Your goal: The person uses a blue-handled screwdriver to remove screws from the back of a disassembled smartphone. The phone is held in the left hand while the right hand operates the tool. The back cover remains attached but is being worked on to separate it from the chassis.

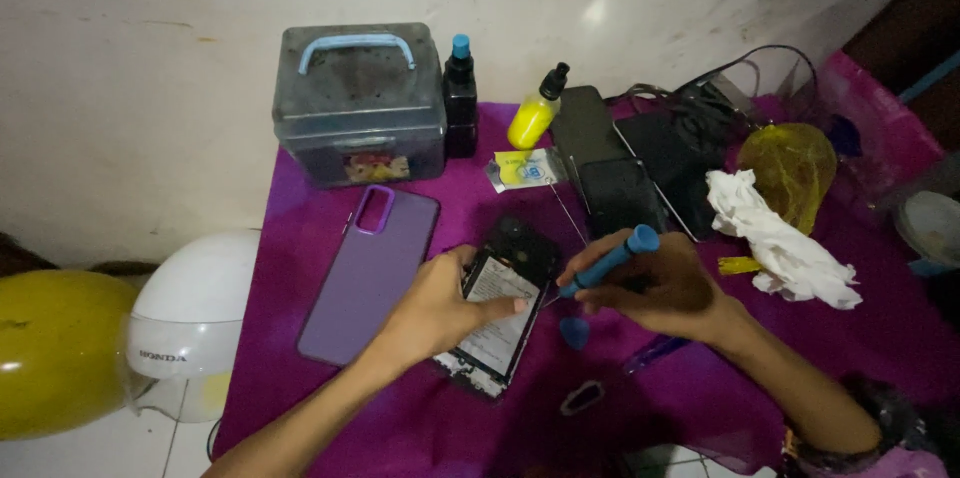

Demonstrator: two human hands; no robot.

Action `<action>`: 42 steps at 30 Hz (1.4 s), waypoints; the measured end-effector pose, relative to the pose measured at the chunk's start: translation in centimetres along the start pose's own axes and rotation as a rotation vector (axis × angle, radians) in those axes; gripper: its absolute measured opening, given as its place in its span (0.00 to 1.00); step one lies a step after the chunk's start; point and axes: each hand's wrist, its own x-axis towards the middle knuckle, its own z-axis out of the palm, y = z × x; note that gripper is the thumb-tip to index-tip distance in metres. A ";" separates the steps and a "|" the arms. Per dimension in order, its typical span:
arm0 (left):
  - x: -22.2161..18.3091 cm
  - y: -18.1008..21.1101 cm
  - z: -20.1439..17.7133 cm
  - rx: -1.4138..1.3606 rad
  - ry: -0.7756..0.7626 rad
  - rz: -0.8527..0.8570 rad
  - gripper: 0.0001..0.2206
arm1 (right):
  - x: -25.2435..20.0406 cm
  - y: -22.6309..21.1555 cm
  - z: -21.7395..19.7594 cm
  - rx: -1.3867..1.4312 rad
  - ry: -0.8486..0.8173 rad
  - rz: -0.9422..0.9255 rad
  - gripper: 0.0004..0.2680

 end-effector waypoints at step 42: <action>-1.0 1.5 1.1 0.268 -0.051 -0.139 0.33 | 0.0 2.5 -5.8 -0.385 0.335 -0.080 0.08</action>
